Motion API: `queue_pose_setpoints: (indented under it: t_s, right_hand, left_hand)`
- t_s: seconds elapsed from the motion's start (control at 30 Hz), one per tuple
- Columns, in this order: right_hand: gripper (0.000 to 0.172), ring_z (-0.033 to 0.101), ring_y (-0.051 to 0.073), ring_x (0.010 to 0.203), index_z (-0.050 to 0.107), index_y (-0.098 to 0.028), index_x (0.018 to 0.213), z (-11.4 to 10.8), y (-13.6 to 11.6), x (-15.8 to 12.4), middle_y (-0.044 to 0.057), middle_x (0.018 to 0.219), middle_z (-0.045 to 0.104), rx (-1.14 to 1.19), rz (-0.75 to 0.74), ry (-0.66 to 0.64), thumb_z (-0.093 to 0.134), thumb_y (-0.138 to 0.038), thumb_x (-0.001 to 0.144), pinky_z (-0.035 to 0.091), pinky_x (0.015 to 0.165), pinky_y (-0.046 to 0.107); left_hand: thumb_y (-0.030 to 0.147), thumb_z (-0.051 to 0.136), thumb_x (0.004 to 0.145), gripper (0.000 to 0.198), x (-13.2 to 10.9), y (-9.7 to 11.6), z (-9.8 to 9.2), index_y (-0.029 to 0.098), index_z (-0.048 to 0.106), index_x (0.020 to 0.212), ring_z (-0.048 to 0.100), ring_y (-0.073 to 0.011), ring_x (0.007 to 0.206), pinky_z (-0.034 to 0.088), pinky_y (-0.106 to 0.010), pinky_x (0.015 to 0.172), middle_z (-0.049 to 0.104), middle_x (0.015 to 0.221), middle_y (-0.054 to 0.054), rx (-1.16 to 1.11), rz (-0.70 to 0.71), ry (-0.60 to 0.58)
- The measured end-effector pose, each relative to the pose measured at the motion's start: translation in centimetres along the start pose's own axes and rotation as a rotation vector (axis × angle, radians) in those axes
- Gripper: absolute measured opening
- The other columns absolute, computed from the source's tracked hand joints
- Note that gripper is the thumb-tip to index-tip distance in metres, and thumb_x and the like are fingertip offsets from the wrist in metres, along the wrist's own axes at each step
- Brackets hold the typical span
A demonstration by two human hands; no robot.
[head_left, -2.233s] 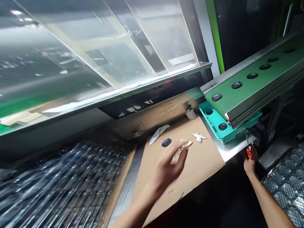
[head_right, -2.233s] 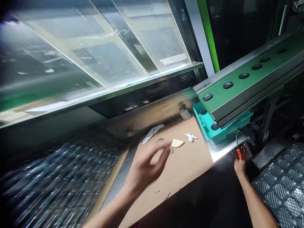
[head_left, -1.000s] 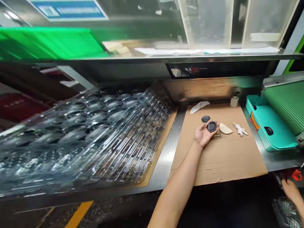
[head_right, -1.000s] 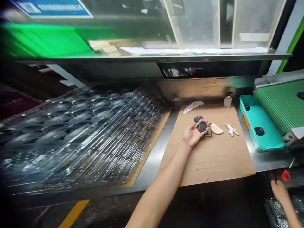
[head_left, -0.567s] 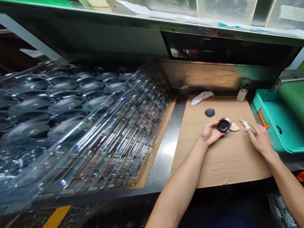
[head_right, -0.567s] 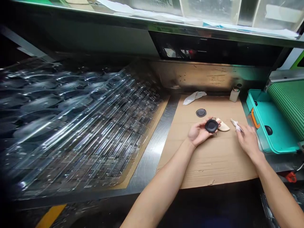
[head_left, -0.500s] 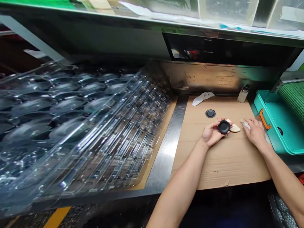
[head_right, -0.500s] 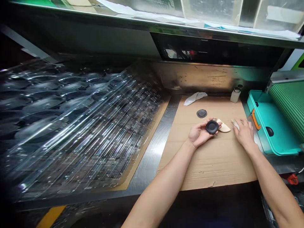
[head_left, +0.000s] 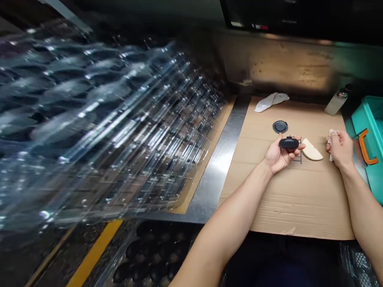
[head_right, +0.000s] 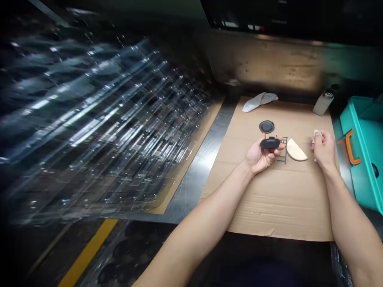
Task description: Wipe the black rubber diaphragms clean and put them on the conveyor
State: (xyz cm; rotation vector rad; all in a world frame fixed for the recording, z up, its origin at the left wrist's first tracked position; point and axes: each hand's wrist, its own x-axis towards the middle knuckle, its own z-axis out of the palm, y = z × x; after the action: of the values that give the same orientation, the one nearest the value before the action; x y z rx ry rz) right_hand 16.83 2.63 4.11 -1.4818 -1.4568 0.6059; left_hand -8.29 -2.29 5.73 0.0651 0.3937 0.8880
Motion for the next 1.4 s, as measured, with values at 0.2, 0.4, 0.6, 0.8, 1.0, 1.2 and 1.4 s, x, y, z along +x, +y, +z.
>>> queue_pose_setpoints:
  t_s: [0.2, 0.4, 0.6, 0.8, 1.0, 1.2, 1.4]
  right_hand:
    - [0.035, 0.051, 0.01, 0.048, 0.063, -0.019, 0.091, -0.3, -1.0, -0.6, 0.0, 0.067, 0.063, 0.021, -0.027, -0.019, 0.062, -0.054, 0.097, 0.036, 0.042, 0.021]
    - [0.034, 0.053, 0.009, 0.052, 0.064, -0.018, 0.095, 0.0, -1.1, -0.6, 0.003, 0.078, 0.067, 0.019, -0.015, 0.024, 0.063, -0.052, 0.096, 0.037, 0.045, 0.021]
    - [0.038, 0.059, 0.014, 0.071, 0.067, -0.016, 0.102, -0.2, -2.8, 3.9, 0.002, 0.084, 0.065, -0.142, -0.166, 0.169, 0.053, -0.051, 0.1, 0.051, 0.068, 0.028]
    - [0.035, 0.064, 0.027, 0.096, 0.073, -0.01, 0.101, -3.7, -6.8, 14.4, 0.013, 0.095, 0.071, -0.582, -0.24, 0.163, 0.059, -0.042, 0.096, 0.049, 0.094, 0.044]
    - [0.029, 0.065, 0.032, 0.108, 0.076, -0.022, 0.112, -5.0, -9.7, 18.9, 0.016, 0.115, 0.072, -1.063, -0.031, -0.202, 0.063, -0.037, 0.091, 0.052, 0.089, 0.039]
    - [0.03, 0.067, 0.029, 0.102, 0.078, -0.025, 0.113, -4.8, -10.0, 19.9, 0.013, 0.116, 0.073, -1.229, -0.055, -0.311, 0.061, -0.035, 0.09, 0.052, 0.081, 0.036]
    - [0.03, 0.067, 0.027, 0.099, 0.077, -0.025, 0.114, -4.6, -10.2, 19.8, 0.012, 0.116, 0.073, -1.261, -0.046, -0.329, 0.062, -0.035, 0.091, 0.052, 0.079, 0.034]
  left_hand:
    - [0.054, 0.023, 0.108, 0.068, -0.1, 0.1, -0.1, 0.004, 0.062, 0.132, 0.072, -0.0186, 0.067, 0.056, -0.021, 0.053, 0.076, 0.093, -0.02, 0.003, 0.011, 0.043]
    - [0.053, 0.02, 0.108, 0.068, -0.2, 0.1, 0.3, 0.004, 0.063, 0.127, 0.074, -0.0195, 0.067, 0.059, -0.023, 0.055, 0.075, 0.088, -0.019, 0.04, 0.025, 0.055]
    - [0.058, 0.024, 0.106, 0.064, -0.1, -0.4, 0.2, 0.011, 0.065, 0.118, 0.076, -0.022, 0.068, 0.061, -0.026, 0.056, 0.076, 0.092, -0.02, 0.157, 0.027, 0.012]
    - [0.057, 0.027, 0.106, 0.058, -0.2, -0.9, 0.2, 0.012, 0.061, 0.12, 0.076, -0.0228, 0.069, 0.061, -0.026, 0.057, 0.076, 0.096, -0.021, 0.21, 0.019, -0.012]
    - [0.057, 0.032, 0.106, 0.055, -0.2, -1.0, 0.6, 0.012, 0.059, 0.122, 0.076, -0.0239, 0.069, 0.059, -0.027, 0.057, 0.076, 0.097, -0.023, 0.216, 0.018, 0.008]
    - [0.056, 0.031, 0.106, 0.054, -0.1, -1.0, 0.7, 0.013, 0.06, 0.121, 0.077, -0.0238, 0.07, 0.059, -0.027, 0.058, 0.077, 0.095, -0.021, 0.214, 0.019, -0.007]
    - [0.058, 0.034, 0.105, 0.054, 0.0, -1.1, 0.5, 0.014, 0.06, 0.122, 0.076, -0.0232, 0.071, 0.059, -0.027, 0.06, 0.077, 0.096, -0.022, 0.242, 0.036, -0.018]
